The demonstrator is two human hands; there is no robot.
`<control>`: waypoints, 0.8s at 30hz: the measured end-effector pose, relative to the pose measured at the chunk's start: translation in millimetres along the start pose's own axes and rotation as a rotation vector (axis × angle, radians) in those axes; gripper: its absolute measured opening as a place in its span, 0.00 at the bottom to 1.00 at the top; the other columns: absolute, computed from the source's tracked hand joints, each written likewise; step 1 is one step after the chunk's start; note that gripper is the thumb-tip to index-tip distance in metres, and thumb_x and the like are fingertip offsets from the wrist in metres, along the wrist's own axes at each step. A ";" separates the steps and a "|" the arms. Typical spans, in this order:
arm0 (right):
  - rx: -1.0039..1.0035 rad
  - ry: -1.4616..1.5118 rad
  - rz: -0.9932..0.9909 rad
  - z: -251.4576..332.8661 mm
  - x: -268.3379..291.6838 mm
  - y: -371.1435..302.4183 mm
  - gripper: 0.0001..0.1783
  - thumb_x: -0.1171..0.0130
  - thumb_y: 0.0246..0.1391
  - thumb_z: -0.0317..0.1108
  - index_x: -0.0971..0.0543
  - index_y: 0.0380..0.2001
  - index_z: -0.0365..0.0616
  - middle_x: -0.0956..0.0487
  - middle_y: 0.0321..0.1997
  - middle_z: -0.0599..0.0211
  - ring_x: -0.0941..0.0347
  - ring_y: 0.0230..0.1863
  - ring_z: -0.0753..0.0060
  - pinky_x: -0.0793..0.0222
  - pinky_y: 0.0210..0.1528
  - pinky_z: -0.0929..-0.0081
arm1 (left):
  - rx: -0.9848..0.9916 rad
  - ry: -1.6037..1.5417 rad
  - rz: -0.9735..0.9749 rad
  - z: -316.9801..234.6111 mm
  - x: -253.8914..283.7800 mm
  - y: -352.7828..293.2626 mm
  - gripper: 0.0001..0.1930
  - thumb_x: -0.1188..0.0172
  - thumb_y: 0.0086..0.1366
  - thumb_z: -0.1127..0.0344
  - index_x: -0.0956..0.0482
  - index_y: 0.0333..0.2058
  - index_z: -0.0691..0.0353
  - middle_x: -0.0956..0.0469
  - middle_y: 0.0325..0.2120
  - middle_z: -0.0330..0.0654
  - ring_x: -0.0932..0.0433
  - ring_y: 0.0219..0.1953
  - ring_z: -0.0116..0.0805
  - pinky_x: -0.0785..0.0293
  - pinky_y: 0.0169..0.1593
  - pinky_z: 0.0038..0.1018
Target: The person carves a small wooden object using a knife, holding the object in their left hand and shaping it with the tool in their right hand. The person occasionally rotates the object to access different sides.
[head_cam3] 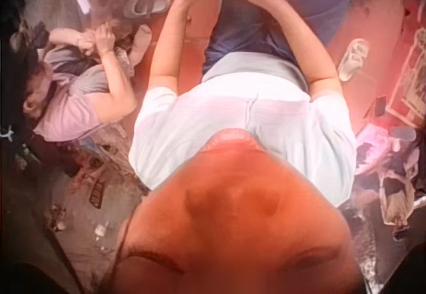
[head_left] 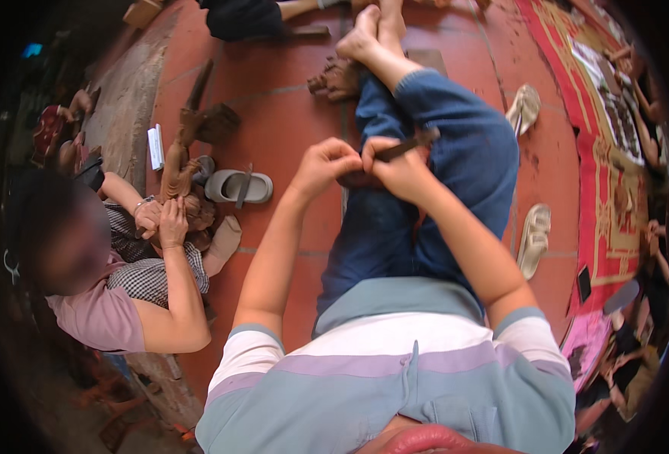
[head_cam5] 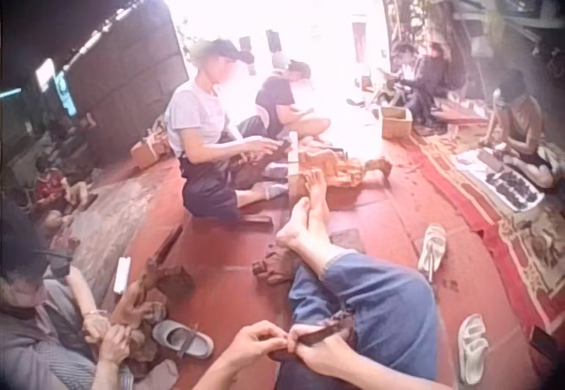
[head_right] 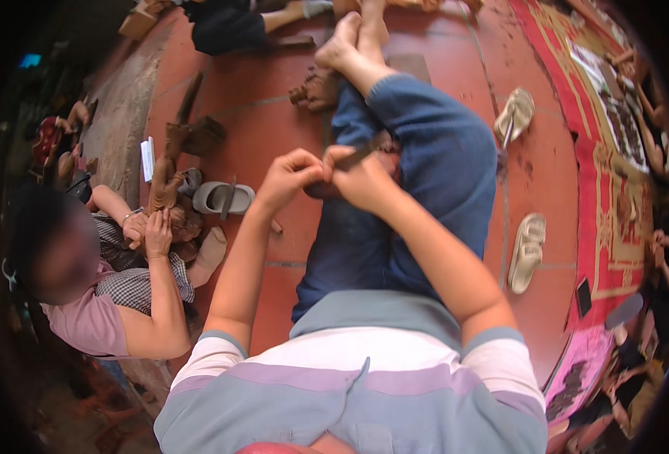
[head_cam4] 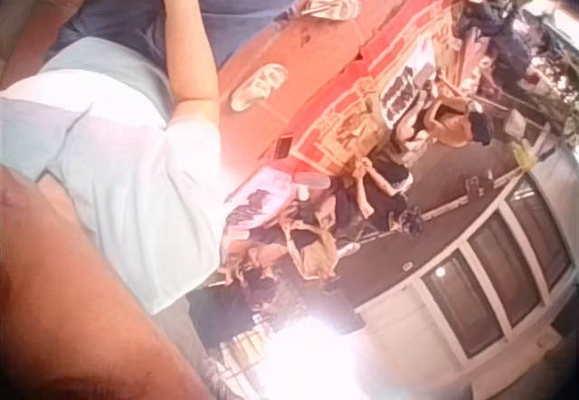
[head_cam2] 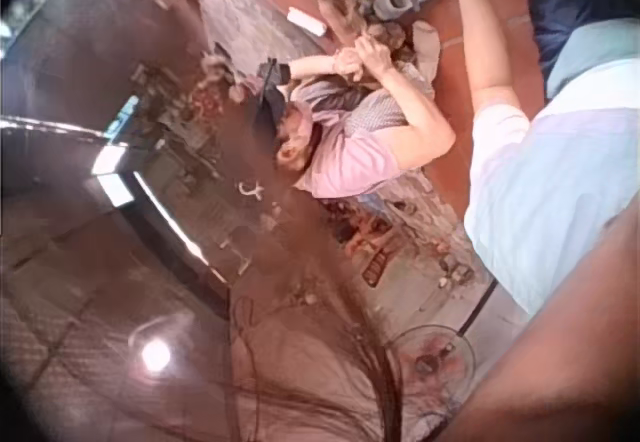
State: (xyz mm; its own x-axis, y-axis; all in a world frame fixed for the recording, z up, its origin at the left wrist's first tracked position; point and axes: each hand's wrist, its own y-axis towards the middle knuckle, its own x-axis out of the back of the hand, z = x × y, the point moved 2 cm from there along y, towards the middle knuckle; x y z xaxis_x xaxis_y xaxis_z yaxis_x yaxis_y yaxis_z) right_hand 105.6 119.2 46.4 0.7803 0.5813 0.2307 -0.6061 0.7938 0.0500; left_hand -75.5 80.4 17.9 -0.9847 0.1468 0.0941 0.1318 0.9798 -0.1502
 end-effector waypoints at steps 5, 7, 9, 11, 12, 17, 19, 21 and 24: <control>-0.056 0.089 0.037 8.9 13.8 2.1 0.03 0.46 0.50 0.23 0.25 0.27 0.42 0.26 0.24 0.76 0.32 0.27 0.85 0.34 0.30 0.83 | 0.060 -0.164 -0.044 -7.0 1.8 1.4 0.10 0.39 0.64 0.66 0.22 0.42 0.64 0.19 0.37 0.40 0.22 0.37 0.25 0.26 0.42 0.21; -0.117 0.261 -0.080 -1.7 27.7 -6.2 0.02 0.46 0.52 0.23 0.25 0.30 0.43 0.26 0.27 0.75 0.29 0.29 0.84 0.31 0.33 0.84 | 0.082 -0.354 -0.197 -8.9 3.6 -9.9 0.13 0.40 0.65 0.66 0.24 0.46 0.64 0.21 0.41 0.43 0.22 0.42 0.28 0.25 0.46 0.24; -0.273 0.512 -0.167 10.3 39.4 -17.8 0.04 0.45 0.57 0.26 0.26 0.37 0.42 0.25 0.32 0.72 0.24 0.34 0.82 0.25 0.38 0.85 | 0.121 -0.438 -0.253 -1.4 8.6 -23.1 0.17 0.40 0.65 0.66 0.26 0.51 0.64 0.23 0.46 0.47 0.24 0.49 0.32 0.27 0.54 0.27; -0.306 0.506 -0.232 12.1 52.9 -25.1 0.08 0.45 0.55 0.27 0.24 0.39 0.42 0.22 0.33 0.67 0.22 0.33 0.78 0.25 0.34 0.82 | 0.047 -0.194 -0.209 3.0 -7.6 -29.7 0.19 0.40 0.65 0.65 0.28 0.52 0.64 0.24 0.48 0.45 0.25 0.50 0.30 0.28 0.55 0.27; -0.322 0.514 -0.269 15.5 56.3 -27.5 0.08 0.44 0.55 0.27 0.24 0.40 0.41 0.22 0.34 0.66 0.22 0.33 0.78 0.24 0.35 0.81 | 0.008 -0.068 -0.186 3.4 -17.9 -30.5 0.19 0.40 0.65 0.65 0.28 0.53 0.64 0.24 0.48 0.44 0.25 0.50 0.29 0.29 0.55 0.27; -0.238 0.602 -0.244 15.4 45.0 -25.2 0.07 0.44 0.55 0.25 0.22 0.39 0.41 0.21 0.34 0.68 0.22 0.36 0.79 0.24 0.37 0.80 | 0.041 -0.068 -0.354 16.3 -33.2 -22.5 0.15 0.41 0.66 0.62 0.22 0.47 0.65 0.21 0.41 0.40 0.24 0.45 0.27 0.28 0.52 0.24; -0.207 0.567 -0.228 10.0 39.6 -22.8 0.07 0.44 0.55 0.25 0.22 0.38 0.41 0.21 0.33 0.69 0.22 0.35 0.79 0.24 0.36 0.81 | 0.137 -0.288 -0.358 14.1 -29.3 -21.0 0.15 0.44 0.68 0.61 0.22 0.46 0.67 0.21 0.42 0.42 0.24 0.46 0.27 0.26 0.51 0.24; -0.191 0.547 -0.216 11.7 32.5 -19.6 0.06 0.45 0.53 0.24 0.22 0.36 0.40 0.20 0.32 0.69 0.23 0.33 0.80 0.26 0.33 0.80 | 0.191 -0.335 -0.364 13.6 -27.2 -21.2 0.23 0.56 0.74 0.53 0.25 0.49 0.70 0.22 0.46 0.46 0.23 0.49 0.32 0.25 0.52 0.28; -0.057 0.281 -0.137 7.3 11.3 -16.0 0.07 0.46 0.50 0.22 0.23 0.34 0.38 0.20 0.30 0.66 0.23 0.31 0.78 0.27 0.33 0.79 | 0.160 -0.554 -0.306 23.2 -23.1 -30.6 0.28 0.63 0.74 0.48 0.31 0.56 0.68 0.25 0.52 0.48 0.25 0.53 0.36 0.27 0.55 0.31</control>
State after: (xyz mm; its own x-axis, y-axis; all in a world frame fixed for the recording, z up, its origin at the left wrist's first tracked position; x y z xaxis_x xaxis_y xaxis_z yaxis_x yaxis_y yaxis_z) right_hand 122.9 111.7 55.4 0.8709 0.4888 -0.0520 -0.4892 0.8722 0.0061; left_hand -59.4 43.9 -2.4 -0.8938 -0.2689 -0.3590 -0.1402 0.9277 -0.3459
